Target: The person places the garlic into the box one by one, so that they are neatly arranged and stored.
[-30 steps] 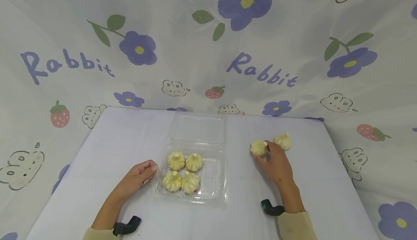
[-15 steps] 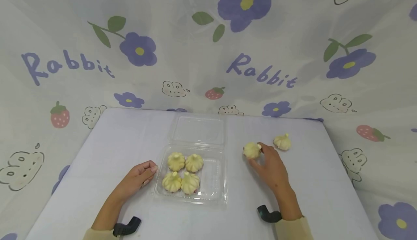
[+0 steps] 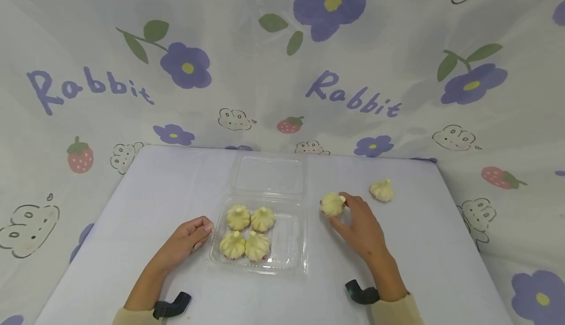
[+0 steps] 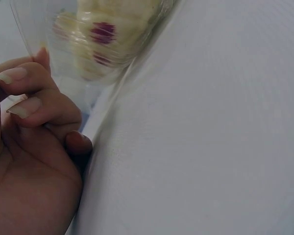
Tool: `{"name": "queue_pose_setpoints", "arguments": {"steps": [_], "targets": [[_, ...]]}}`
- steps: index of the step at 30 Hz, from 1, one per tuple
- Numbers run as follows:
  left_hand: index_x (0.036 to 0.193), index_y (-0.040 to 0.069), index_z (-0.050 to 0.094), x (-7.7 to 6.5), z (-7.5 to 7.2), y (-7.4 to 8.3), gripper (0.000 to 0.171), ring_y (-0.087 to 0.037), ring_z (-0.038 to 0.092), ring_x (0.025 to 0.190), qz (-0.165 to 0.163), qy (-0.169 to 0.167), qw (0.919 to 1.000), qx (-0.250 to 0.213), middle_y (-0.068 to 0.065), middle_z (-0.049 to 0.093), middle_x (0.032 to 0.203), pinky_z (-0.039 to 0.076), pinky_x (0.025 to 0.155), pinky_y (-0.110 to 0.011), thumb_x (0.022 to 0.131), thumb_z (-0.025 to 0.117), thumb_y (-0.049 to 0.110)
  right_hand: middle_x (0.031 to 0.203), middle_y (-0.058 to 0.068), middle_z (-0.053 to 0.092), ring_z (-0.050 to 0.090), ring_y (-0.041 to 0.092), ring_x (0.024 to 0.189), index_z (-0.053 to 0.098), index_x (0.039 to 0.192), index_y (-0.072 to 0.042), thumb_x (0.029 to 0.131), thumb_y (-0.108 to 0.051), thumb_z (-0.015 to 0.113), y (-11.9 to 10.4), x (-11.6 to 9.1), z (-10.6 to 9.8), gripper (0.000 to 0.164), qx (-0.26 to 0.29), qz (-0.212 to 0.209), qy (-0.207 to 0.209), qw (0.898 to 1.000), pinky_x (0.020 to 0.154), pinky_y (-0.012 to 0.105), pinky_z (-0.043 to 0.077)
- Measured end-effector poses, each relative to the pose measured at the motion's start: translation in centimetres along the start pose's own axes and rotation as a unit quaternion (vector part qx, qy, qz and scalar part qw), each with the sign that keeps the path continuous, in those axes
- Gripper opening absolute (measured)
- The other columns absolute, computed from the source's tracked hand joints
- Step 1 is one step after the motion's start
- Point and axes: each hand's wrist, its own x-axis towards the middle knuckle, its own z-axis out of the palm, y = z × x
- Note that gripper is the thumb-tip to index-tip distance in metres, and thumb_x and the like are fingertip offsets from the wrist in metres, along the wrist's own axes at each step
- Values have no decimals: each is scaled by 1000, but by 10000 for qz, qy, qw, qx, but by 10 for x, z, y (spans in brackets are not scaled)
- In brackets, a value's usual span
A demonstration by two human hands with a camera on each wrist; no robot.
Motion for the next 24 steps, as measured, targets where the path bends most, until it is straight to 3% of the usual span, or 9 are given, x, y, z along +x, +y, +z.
{"name": "queue_pose_setpoints", "arguments": {"steps": [11,24], "targets": [[103,-5,60,0,0,1,27,-6,37,59,-2,38,10000,-6,4,42,66,33,52,-24,111,54,20,128,17,64,62,36,117,55,144,1,91,-24,85,-14,-3,7,66,77,-43,-127,9999,98,56,50],[105,-4,60,0,1,1,26,-6,37,59,-5,22,10000,-39,4,42,67,32,52,-23,111,55,21,127,11,66,64,29,118,57,143,-2,87,-21,87,-36,-6,18,66,172,-538,-112,9983,98,52,52]]}}
